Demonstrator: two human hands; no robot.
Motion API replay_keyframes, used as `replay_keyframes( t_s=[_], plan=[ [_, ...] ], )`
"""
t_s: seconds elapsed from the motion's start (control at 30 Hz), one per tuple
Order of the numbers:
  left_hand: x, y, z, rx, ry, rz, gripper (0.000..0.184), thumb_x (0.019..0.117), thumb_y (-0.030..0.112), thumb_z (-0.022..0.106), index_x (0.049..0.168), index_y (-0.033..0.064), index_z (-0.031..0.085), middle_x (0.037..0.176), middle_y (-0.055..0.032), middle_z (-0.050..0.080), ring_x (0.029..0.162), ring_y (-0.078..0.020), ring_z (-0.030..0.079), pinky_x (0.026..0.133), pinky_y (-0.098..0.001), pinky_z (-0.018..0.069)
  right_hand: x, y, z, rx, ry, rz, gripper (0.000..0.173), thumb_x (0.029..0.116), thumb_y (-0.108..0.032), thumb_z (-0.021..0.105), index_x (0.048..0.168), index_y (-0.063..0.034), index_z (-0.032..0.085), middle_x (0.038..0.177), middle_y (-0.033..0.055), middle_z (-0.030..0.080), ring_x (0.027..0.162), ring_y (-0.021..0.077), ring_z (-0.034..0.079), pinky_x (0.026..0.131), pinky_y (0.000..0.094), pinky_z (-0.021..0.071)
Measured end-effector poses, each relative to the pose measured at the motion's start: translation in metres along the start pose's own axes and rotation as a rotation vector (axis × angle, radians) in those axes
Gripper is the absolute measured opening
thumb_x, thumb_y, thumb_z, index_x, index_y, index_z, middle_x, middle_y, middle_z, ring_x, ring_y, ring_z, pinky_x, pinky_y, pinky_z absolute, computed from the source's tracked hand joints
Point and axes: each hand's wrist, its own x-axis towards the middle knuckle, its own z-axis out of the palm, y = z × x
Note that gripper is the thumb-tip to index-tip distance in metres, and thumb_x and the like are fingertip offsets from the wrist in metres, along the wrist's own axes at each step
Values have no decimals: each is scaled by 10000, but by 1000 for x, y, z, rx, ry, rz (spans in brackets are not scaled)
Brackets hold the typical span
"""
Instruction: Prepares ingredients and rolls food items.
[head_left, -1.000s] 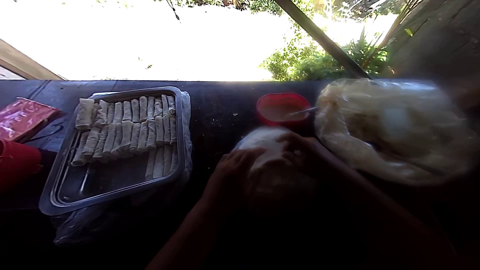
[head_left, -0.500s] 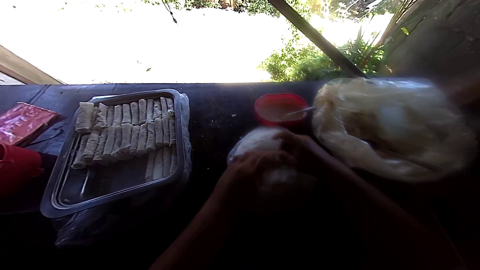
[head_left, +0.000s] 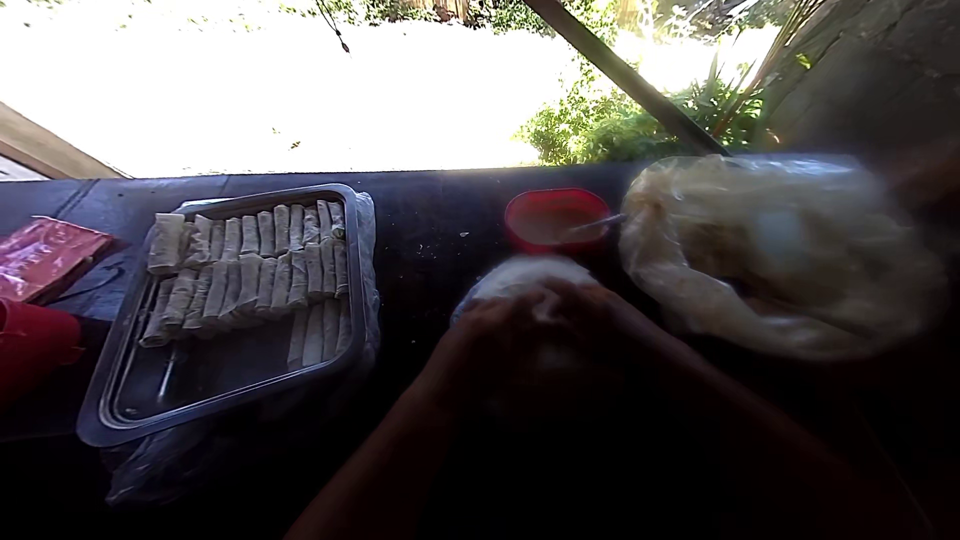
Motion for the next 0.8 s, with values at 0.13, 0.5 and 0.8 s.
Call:
replay_keyframes(
  t_s=[0.13,0.5,0.8],
  plan=[
    [-2,2,2,76,86,66,377,1073,382,471,1362,197,626,1132,6,739,1127,-178,670,996,-449,497,10,3,-10,75,-81,24,415,1042,-216,591,1436,-96,537,937,28,743,863,135,707,859,355,585],
    [1,-7,16,-92,109,-29,306,1086,332,478,1274,175,661,1097,63,755,1048,-103,687,1002,-431,499,17,14,-21,127,-65,-61,447,967,-164,702,1387,-98,563,1007,40,693,903,119,677,844,316,588],
    [5,4,12,-2,105,47,345,1063,373,513,1298,161,652,1157,26,743,1144,-132,661,1048,-411,469,-2,14,-7,11,28,-66,277,1059,-256,543,1227,-102,700,1076,22,767,1015,148,710,951,328,549]
  ],
)
